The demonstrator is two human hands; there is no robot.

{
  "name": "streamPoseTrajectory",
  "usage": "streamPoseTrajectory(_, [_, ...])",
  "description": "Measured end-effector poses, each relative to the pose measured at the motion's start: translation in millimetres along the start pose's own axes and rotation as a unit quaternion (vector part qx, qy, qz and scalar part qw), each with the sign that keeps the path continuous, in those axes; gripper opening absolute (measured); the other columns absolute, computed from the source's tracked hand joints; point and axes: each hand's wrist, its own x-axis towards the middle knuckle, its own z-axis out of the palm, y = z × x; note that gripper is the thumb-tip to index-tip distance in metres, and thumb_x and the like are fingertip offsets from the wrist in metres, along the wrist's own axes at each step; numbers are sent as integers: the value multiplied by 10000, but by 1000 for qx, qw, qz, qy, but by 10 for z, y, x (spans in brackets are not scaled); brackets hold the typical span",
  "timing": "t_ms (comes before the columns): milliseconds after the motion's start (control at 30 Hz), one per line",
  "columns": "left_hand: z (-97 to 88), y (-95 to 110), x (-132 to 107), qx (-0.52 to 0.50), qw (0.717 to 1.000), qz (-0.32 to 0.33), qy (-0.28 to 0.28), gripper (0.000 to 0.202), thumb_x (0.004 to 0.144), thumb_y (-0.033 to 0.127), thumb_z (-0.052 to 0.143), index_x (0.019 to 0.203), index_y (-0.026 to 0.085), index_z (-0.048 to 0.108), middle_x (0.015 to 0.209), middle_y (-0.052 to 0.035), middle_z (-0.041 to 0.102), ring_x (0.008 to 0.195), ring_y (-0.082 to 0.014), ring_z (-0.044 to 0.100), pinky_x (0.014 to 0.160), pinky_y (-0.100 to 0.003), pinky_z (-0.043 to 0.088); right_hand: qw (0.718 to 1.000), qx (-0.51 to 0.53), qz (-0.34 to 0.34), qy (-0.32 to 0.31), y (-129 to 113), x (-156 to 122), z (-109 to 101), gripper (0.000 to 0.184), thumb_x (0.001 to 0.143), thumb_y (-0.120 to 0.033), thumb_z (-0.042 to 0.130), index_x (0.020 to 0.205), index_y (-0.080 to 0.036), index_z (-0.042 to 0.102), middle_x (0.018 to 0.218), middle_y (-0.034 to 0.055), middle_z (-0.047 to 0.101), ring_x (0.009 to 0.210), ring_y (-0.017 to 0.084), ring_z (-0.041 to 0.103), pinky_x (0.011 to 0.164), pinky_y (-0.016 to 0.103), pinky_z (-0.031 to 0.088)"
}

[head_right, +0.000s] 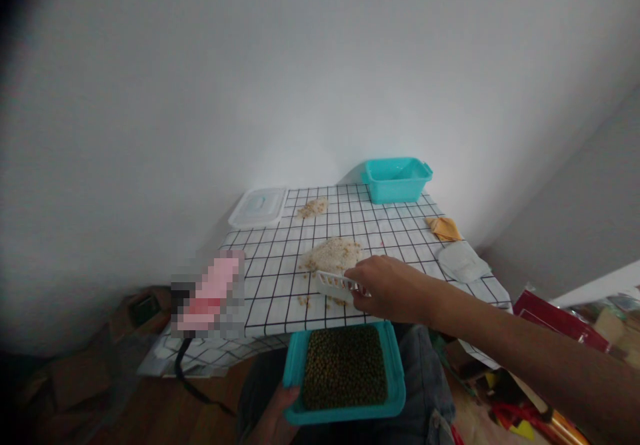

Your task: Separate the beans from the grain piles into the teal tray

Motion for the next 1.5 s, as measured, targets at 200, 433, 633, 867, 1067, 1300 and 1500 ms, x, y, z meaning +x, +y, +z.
streamPoseTrajectory(200, [-26,12,-77,71,996,16,52,175,767,369,671,758,217,756,986,-84,773,1274,-341,522,1219,-423,92,1000,9,-3,7,-102,61,42,95,859,-244,536,849,-187,611,803,46,678,708,148,615,614,254,358])
streamPoseTrajectory(433, [-37,-39,-70,73,993,27,87,207,793,397,641,735,230,749,909,-61,775,1188,-332,568,1224,-401,-1,999,36,35,-2,-137,-76,92,84,855,-220,542,865,-202,623,773,24,679,707,146,620,629,257,361])
streamPoseTrajectory(633, [-31,-18,-59,60,996,39,55,102,683,309,758,749,231,757,951,-46,776,1251,-343,522,1218,-411,112,998,52,42,-14,-219,-163,96,76,847,-208,552,862,-201,626,757,22,668,676,143,603,611,259,360])
streamPoseTrajectory(867, [40,-21,-18,-67,998,19,-3,154,727,326,681,820,216,734,1023,-88,763,1294,-333,508,1175,-451,248,998,60,28,-13,-390,-156,63,74,827,-184,561,853,-210,625,762,11,664,689,140,601,618,265,361])
streamPoseTrajectory(1067, [-8,-21,-24,-4,999,24,38,125,720,353,688,719,232,722,974,-87,778,1351,-348,443,1193,-459,205,998,62,24,-12,-459,24,109,95,836,-207,546,864,-194,636,776,35,671,698,146,614,619,260,369])
streamPoseTrajectory(1300, [17,-79,42,-98,995,29,-19,430,739,295,661,1143,149,695,1167,-133,730,1284,-352,525,1151,-484,283,996,60,62,-23,-431,-35,120,104,849,-221,554,856,-194,654,739,40,674,680,149,616,616,269,365])
streamPoseTrajectory(1500, [30,-83,50,-102,995,10,-18,490,749,296,667,1218,153,657,1198,-130,720,1282,-340,534,1146,-464,300,993,39,110,-23,-317,-110,23,84,836,-226,566,802,-212,642,677,11,658,607,127,580,575,265,334])
